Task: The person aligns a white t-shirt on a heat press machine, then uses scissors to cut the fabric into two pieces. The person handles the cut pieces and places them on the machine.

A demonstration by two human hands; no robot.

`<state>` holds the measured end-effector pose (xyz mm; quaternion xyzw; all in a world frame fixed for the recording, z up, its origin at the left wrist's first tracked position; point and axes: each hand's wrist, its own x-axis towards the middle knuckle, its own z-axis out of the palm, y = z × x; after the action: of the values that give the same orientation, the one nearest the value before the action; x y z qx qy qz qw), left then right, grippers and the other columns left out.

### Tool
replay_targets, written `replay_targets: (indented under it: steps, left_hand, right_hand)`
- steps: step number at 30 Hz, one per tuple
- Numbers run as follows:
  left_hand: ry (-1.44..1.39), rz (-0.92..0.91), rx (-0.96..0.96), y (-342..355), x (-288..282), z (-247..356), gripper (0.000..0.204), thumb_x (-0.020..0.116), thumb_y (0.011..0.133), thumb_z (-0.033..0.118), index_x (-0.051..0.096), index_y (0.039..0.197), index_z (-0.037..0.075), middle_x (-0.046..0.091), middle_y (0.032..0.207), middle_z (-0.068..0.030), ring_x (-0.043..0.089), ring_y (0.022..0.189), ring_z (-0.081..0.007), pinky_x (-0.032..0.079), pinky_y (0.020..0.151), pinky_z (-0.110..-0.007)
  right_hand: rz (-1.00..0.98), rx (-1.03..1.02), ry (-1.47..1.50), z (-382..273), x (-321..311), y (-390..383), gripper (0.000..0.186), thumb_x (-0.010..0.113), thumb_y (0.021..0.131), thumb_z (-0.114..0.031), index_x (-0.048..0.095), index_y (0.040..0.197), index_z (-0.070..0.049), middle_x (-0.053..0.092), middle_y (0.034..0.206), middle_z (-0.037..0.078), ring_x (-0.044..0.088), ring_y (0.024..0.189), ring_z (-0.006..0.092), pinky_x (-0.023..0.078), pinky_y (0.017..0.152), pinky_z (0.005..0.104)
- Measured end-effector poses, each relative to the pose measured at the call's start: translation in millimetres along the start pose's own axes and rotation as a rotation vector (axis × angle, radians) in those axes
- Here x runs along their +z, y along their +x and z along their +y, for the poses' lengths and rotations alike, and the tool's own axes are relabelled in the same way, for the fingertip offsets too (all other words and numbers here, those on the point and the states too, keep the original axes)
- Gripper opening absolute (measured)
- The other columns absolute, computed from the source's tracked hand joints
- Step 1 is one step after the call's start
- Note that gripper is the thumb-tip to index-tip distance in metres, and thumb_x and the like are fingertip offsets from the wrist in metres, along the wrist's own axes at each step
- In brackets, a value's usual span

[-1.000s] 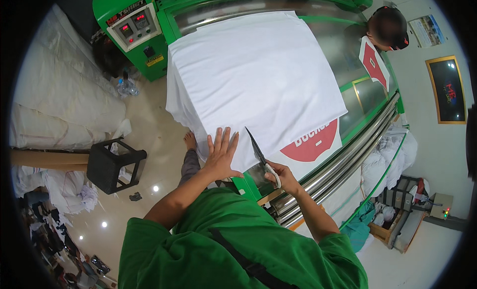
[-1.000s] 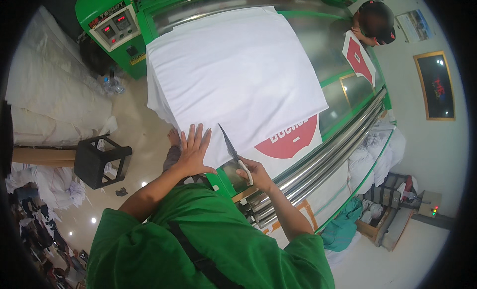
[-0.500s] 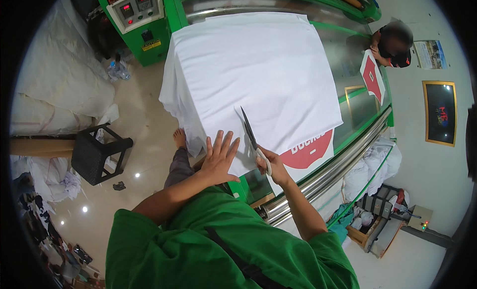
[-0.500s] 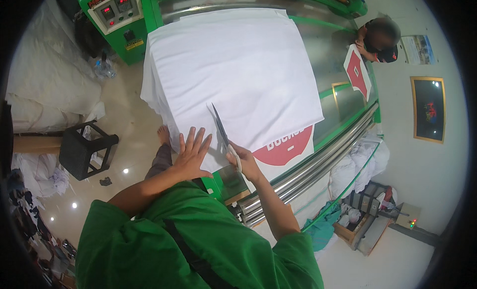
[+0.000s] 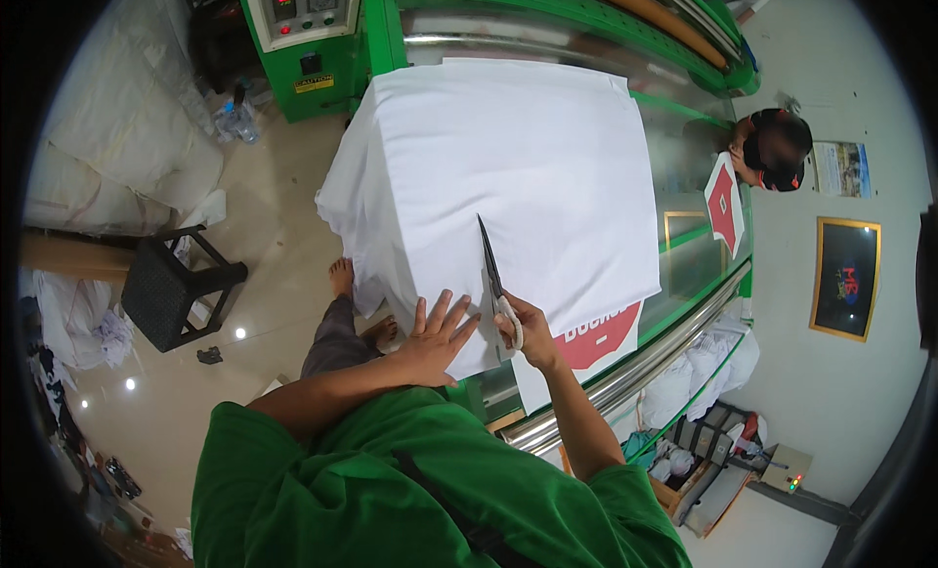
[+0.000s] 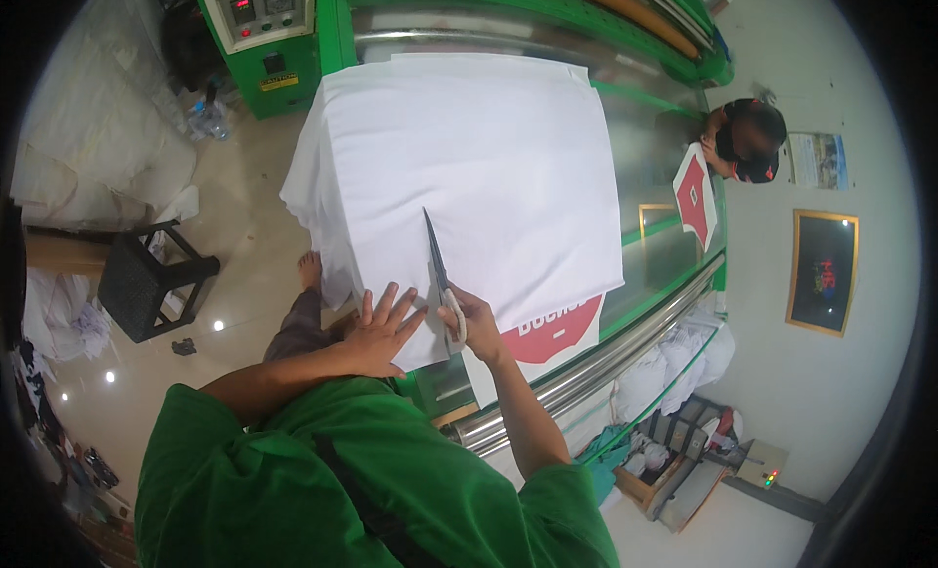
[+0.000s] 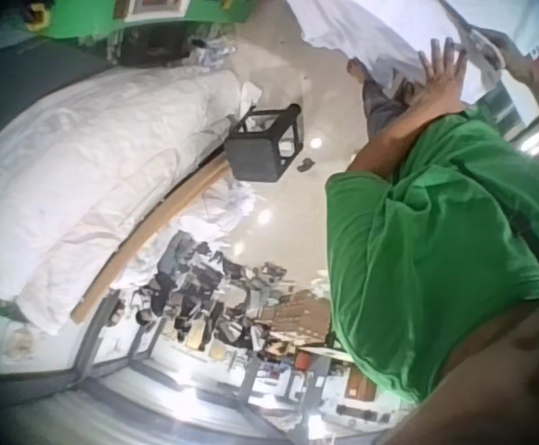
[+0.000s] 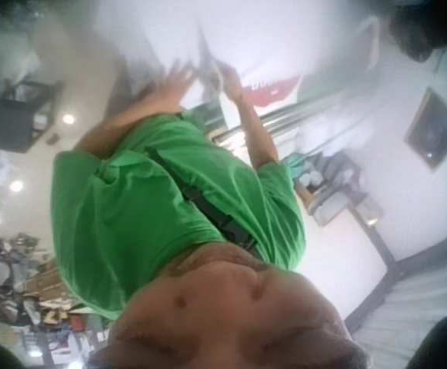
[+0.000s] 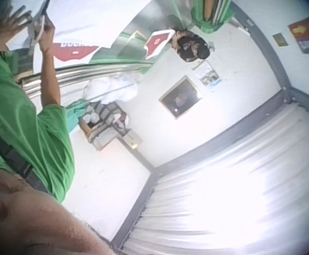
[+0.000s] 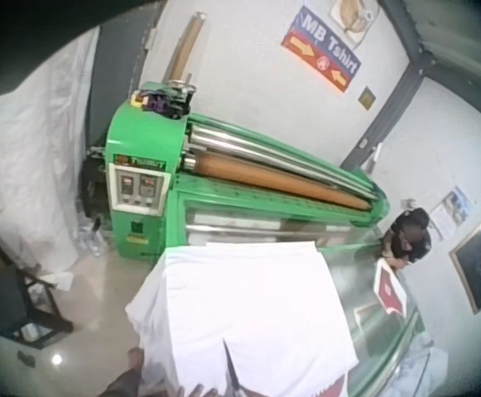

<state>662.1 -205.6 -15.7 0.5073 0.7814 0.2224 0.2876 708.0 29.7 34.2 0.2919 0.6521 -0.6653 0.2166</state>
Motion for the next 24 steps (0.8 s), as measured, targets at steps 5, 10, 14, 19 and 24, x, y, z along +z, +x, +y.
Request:
replay_targets:
  steps: [5,10,14,19,24]
  left_hand:
    - [0.008,0.043,0.012,3.0,10.7,-5.1,0.128,0.086,0.065,0.057,0.02,0.162,0.005,0.001,0.168,-0.0271,-0.01,0.153,-0.0532,-0.002,0.113,-0.077]
    - [0.014,0.091,0.032,3.8,21.6,-8.1,0.129,0.086,0.062,0.057,0.022,0.163,0.007,0.004,0.168,-0.0277,-0.01,0.153,-0.0528,-0.003,0.112,-0.077]
    - [-0.023,0.087,0.067,3.1,22.0,-11.0,0.126,0.083,0.065,0.057,0.022,0.162,0.007,0.001,0.169,-0.0274,-0.009,0.153,-0.0533,-0.005,0.111,-0.077]
    - [-0.037,0.078,0.081,7.7,33.3,-18.2,0.124,0.081,0.067,0.057,0.02,0.162,0.007,-0.002,0.169,-0.027,-0.009,0.153,-0.053,-0.005,0.112,-0.077]
    - [-0.114,-0.145,0.05,4.8,-2.5,-11.9,0.124,0.079,0.071,0.059,0.015,0.164,0.008,-0.003,0.169,-0.026,-0.009,0.154,-0.0512,-0.002,0.113,-0.077]
  right_hand:
    - [-0.003,-0.058,0.053,-29.2,8.8,25.1,0.074,0.08,0.092,-0.03,0.048,0.149,0.003,0.055,0.079,-0.003,0.05,0.062,0.0057,0.042,0.053,0.0218]
    - [-0.02,-0.017,-0.047,-37.4,9.0,37.5,0.072,0.077,0.093,-0.032,0.048,0.148,0.004,0.056,0.079,-0.002,0.05,0.062,0.006,0.043,0.055,0.0225]
    - [-0.045,-0.094,0.029,-51.0,8.9,55.6,0.07,0.075,0.095,-0.035,0.05,0.147,0.004,0.055,0.077,-0.003,0.051,0.061,0.0061,0.042,0.054,0.0221]
    - [0.036,-0.09,-0.121,-56.3,18.1,77.4,0.057,0.068,0.099,-0.042,0.06,0.133,0.003,0.055,0.074,-0.003,0.051,0.061,0.0054,0.041,0.055,0.0227]
    - [-0.029,-0.117,-0.035,-79.8,21.9,92.9,0.044,0.072,0.097,-0.039,0.064,0.118,-0.001,0.054,0.074,-0.003,0.051,0.059,0.0053,0.041,0.052,0.0222]
